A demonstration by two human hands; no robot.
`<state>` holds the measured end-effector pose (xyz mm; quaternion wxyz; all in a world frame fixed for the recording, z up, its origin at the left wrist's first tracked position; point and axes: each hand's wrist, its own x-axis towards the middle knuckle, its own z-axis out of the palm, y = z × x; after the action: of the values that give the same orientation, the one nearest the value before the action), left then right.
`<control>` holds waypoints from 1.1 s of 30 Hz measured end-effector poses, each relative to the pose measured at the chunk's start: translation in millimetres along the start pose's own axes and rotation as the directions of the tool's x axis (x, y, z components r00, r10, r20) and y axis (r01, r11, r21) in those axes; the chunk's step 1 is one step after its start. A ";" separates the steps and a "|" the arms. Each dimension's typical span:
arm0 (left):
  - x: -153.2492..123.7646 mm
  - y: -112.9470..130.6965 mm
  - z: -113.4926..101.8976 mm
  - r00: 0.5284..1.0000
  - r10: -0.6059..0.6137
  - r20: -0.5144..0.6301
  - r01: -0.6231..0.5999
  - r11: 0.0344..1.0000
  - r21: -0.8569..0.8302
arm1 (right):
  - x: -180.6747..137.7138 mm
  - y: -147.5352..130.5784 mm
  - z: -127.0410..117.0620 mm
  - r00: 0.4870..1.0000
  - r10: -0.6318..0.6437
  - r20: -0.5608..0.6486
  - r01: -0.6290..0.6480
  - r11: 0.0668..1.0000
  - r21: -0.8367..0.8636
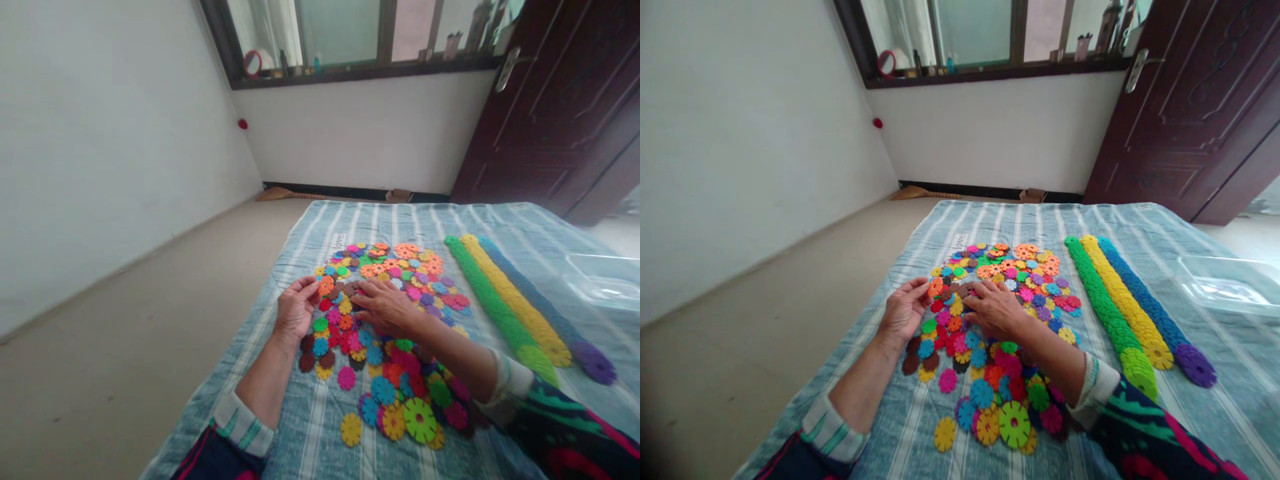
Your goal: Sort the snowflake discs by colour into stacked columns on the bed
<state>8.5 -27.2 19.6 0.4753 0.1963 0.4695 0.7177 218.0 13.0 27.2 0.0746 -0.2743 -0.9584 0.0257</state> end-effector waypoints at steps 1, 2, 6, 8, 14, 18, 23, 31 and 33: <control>0.0 0.1 0.2 1.000 -0.006 -0.005 0.006 1.000 0.003 | -2.0 0.8 -0.5 0.999 0.043 -0.003 -0.043 0.999 -0.005; -0.1 0.3 0.4 1.000 -0.011 -0.010 0.011 1.000 0.003 | -4.2 1.3 -1.4 0.997 0.083 -0.007 -0.083 0.997 -0.008; -0.6 1.0 1.5 1.000 -0.015 -0.007 0.015 1.000 -0.002 | -16.7 -7.3 -6.0 0.993 0.107 -0.041 -0.107 0.994 -0.003; -0.6 1.1 1.9 1.000 -0.014 -0.003 0.014 1.000 0.001 | -24.5 -15.2 -7.5 0.995 0.090 -0.032 -0.090 0.996 0.006; -0.5 0.8 2.0 1.000 -0.016 0.002 0.016 1.000 0.021 | -48.7 -23.6 -10.8 0.990 0.143 0.003 -0.143 0.989 0.030; -1.2 0.1 2.0 1.000 -0.008 0.018 0.007 0.999 0.047 | -64.9 -26.5 -12.4 0.991 0.133 0.010 -0.133 0.990 0.040; -1.2 -1.4 2.8 0.999 0.005 0.032 -0.008 0.996 0.084 | -77.9 -39.4 -14.1 0.993 0.113 -0.011 -0.112 0.991 0.079; -1.3 -4.2 2.3 0.998 0.018 0.052 -0.023 0.995 0.102 | -83.2 -71.1 -11.7 0.999 -0.043 -0.019 0.046 0.989 0.139; -2.0 -4.5 2.6 0.998 0.022 0.057 -0.028 0.994 0.109 | -84.2 -76.3 -11.9 0.997 -0.075 -0.011 0.076 0.986 0.145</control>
<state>13.5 -27.3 17.3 0.4675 0.2479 0.4924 0.6911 250.6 -96.2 35.0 0.0980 -0.2316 -0.9635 0.0920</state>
